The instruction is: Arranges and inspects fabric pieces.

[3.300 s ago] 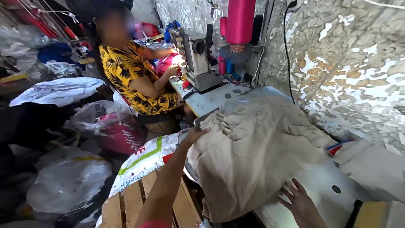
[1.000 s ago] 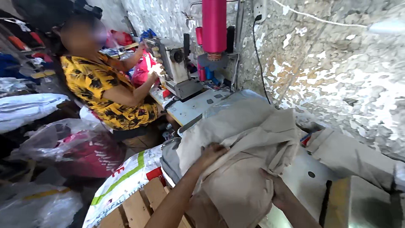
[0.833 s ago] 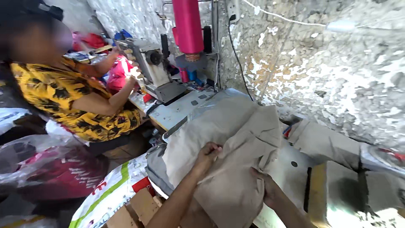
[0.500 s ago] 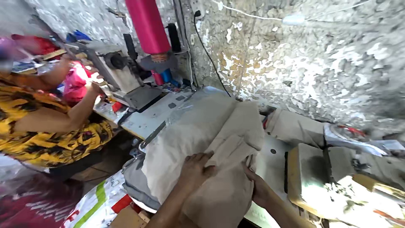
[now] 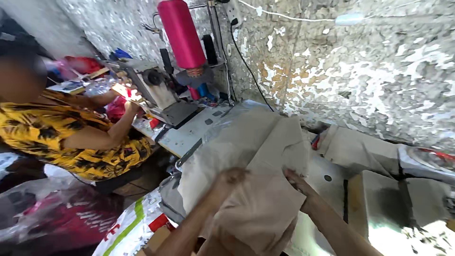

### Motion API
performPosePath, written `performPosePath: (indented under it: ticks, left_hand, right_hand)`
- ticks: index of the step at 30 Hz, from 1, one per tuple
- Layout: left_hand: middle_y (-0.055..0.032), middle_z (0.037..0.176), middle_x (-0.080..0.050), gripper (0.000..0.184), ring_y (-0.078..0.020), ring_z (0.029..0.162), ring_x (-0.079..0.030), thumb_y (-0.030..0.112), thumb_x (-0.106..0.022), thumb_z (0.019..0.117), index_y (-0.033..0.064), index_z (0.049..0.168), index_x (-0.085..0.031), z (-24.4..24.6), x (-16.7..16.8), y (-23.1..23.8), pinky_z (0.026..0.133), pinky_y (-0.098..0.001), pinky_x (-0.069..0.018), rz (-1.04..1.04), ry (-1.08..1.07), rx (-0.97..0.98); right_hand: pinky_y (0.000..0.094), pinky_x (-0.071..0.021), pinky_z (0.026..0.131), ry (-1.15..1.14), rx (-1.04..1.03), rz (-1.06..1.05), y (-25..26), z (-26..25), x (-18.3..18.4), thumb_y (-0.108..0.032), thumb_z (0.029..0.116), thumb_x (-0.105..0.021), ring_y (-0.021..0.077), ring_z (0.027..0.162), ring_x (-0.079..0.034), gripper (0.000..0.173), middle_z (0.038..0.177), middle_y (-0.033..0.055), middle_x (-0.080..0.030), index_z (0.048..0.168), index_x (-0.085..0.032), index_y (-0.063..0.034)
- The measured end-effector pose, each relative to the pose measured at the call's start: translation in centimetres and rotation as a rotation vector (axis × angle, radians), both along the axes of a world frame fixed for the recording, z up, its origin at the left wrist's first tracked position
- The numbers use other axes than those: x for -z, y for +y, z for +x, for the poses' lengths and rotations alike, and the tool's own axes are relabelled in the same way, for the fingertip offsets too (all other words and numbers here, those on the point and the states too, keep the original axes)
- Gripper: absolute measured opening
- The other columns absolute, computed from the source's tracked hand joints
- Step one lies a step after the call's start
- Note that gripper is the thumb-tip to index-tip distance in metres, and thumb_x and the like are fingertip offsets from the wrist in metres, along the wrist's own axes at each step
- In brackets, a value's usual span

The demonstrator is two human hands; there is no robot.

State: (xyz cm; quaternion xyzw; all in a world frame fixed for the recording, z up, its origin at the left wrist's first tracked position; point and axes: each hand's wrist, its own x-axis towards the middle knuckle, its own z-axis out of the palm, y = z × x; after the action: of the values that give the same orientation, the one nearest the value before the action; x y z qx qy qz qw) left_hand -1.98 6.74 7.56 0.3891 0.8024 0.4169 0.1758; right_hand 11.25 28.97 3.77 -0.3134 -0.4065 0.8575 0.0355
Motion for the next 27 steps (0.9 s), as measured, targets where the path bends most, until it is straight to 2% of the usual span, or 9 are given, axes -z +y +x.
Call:
performPosePath:
  ticks: [2,4,8,11,14,17,22,25,27]
  left_hand:
    - [-0.0178,0.141,-0.061,0.036,-0.0327,0.131,-0.058,0.024,-0.058,0.1054,0.0019,0.133,-0.065,-7.1,1.4,-0.3,0.111,-0.0535,-0.0443,-0.220,0.213,-0.232]
    - [-0.0241,0.161,-0.037,0.061,-0.0447,0.149,-0.034,0.038,-0.058,0.1046,0.0003,0.151,-0.047,-12.9,3.6,-0.7,0.116,-0.0651,-0.0303,-0.486,0.253,-0.363]
    - [-0.0245,0.167,-0.021,0.088,-0.0448,0.156,-0.014,0.061,-0.052,0.1003,0.0002,0.159,-0.029,-17.4,6.7,0.3,0.120,-0.0708,-0.0112,-0.695,0.092,-0.486]
    - [-0.0203,0.167,-0.025,0.094,-0.0419,0.155,-0.020,0.072,-0.054,0.0934,0.0078,0.160,-0.033,-18.1,8.1,2.3,0.119,-0.0695,-0.0170,-0.770,0.067,-0.473]
    - [-0.0215,0.165,-0.029,0.101,-0.0432,0.152,-0.026,0.071,-0.060,0.0902,0.0054,0.160,-0.030,-18.1,8.1,3.2,0.117,-0.0700,-0.0208,-0.741,0.063,-0.490]
    - [-0.0251,0.162,-0.033,0.098,-0.0462,0.151,-0.028,0.067,-0.067,0.0886,0.0015,0.156,-0.037,-18.6,8.5,3.3,0.116,-0.0724,-0.0218,-0.645,0.030,-0.529]
    - [-0.0334,0.141,-0.052,0.088,-0.0520,0.132,-0.050,0.055,-0.076,0.0870,-0.0050,0.144,-0.047,-18.1,6.6,3.6,0.106,-0.0701,-0.0394,-0.562,-0.051,-0.477]
    - [-0.0325,0.129,-0.061,0.085,-0.0518,0.121,-0.058,0.048,-0.081,0.0859,0.0030,0.149,-0.044,-16.2,6.0,4.2,0.099,-0.0707,-0.0444,-0.455,-0.121,-0.459]
    - [-0.0267,0.135,-0.060,0.084,-0.0425,0.122,-0.060,0.034,-0.081,0.0877,0.0087,0.155,-0.037,-15.5,6.4,4.2,0.102,-0.0622,-0.0474,-0.298,-0.279,-0.364]
  right_hand:
    - [0.0320,-0.0614,0.074,0.047,0.023,-0.065,-0.1,-1.4,0.3,-0.031,0.1105,-0.041,0.0119,0.086,-0.071,0.032,0.097,0.0052,-0.072,0.123,-0.060,-0.0082]
    - [0.0323,-0.0607,0.080,0.086,-0.016,-0.102,0.1,-1.8,1.3,-0.033,0.1120,-0.036,0.0115,0.093,-0.071,0.038,0.104,0.0056,-0.072,0.129,-0.059,-0.0089]
    - [0.0247,-0.0603,0.077,0.089,-0.016,-0.093,0.7,-0.6,2.7,-0.024,0.1123,-0.033,0.0045,0.087,-0.071,0.033,0.097,0.0000,-0.074,0.120,-0.061,-0.0093]
    - [0.0197,-0.0564,0.087,0.214,0.034,0.049,0.8,2.4,3.1,-0.011,0.1109,-0.031,0.0001,0.095,-0.068,0.032,0.102,-0.0019,-0.073,0.121,-0.061,-0.0033]
    - [0.0163,-0.0545,0.083,0.160,0.147,0.237,0.6,6.2,3.4,-0.006,0.1061,-0.040,-0.0042,0.088,-0.066,0.022,0.093,-0.0064,-0.071,0.110,-0.061,-0.0032]
    - [0.0134,-0.0465,0.085,-0.205,0.168,0.507,0.5,10.1,3.6,-0.003,0.1055,-0.042,-0.0043,0.091,-0.056,0.028,0.101,0.0083,-0.060,0.121,-0.049,0.0187]
    - [0.0263,-0.0426,0.097,-0.553,0.043,0.615,0.7,9.9,4.7,-0.003,0.1050,-0.044,0.0110,0.107,-0.054,0.034,0.122,0.0271,-0.057,0.128,-0.047,0.0227]
    - [0.0187,-0.0425,0.096,-0.453,0.033,0.614,0.7,8.2,5.0,-0.002,0.1057,-0.044,0.0034,0.105,-0.054,0.032,0.118,0.0214,-0.060,0.127,-0.050,0.0204]
    - [0.0127,-0.0494,0.082,-0.265,0.113,0.479,0.7,7.4,5.6,-0.002,0.1055,-0.042,-0.0056,0.089,-0.059,0.022,0.098,0.0044,-0.065,0.117,-0.056,0.0102]
